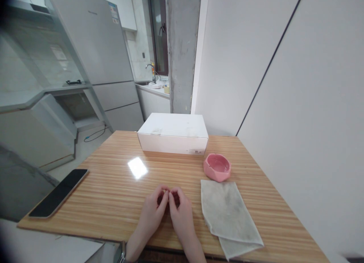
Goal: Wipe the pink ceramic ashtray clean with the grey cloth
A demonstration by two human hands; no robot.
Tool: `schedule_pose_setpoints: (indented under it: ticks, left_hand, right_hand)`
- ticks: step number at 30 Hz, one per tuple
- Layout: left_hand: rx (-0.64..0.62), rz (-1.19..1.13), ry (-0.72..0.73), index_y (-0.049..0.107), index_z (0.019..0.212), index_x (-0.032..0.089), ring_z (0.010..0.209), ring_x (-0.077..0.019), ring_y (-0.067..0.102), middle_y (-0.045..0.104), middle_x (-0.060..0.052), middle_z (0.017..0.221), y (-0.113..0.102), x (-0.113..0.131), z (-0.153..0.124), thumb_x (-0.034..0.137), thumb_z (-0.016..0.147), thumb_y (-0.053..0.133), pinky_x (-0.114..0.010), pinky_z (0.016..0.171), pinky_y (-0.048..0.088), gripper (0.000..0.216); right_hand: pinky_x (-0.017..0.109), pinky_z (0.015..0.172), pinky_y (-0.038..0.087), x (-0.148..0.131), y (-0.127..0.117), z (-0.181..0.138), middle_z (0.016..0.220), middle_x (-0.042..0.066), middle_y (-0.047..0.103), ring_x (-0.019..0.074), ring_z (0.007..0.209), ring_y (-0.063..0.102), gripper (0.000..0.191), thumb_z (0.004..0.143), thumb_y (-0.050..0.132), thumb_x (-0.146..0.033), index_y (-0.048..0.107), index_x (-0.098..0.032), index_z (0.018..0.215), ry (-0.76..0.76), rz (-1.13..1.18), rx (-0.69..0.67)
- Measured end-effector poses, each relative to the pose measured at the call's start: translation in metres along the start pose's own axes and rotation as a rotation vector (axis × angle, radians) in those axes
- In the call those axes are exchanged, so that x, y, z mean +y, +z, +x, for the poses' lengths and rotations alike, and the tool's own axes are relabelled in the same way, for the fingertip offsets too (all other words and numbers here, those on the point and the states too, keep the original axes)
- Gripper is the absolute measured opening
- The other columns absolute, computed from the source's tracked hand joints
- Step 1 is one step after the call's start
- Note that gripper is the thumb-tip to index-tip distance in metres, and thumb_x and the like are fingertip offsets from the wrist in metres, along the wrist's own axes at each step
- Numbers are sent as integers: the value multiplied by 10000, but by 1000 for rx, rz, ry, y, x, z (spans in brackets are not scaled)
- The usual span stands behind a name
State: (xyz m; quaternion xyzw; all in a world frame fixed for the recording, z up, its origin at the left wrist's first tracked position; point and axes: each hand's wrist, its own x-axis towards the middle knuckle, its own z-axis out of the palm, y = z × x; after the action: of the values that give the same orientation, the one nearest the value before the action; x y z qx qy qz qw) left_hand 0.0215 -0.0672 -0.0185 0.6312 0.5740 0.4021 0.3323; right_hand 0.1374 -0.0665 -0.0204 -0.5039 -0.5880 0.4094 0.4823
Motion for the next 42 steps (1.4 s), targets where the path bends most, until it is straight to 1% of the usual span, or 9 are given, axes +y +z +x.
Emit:
schedule_pose_setpoints:
  ticks: [15, 42]
  left_hand:
    - [-3, 1, -10, 620, 957, 209, 776, -210, 656, 705, -44, 829, -1, 2, -1, 315, 935, 404, -291, 710, 457, 241]
    - [-1, 14, -2, 617, 959, 214, 776, -208, 654, 704, -45, 840, -1, 1, -2, 319, 937, 401, -290, 707, 458, 241]
  right_hand:
    - [300, 684, 482, 8, 2, 1, 804, 53, 709, 213, 721, 660, 198, 915, 497, -351, 601, -212, 819, -4, 7, 4]
    - [296, 691, 485, 4, 1, 1, 821, 64, 720, 210, 728, 663, 204, 920, 492, -344, 623, -205, 847, -4, -19, -4]
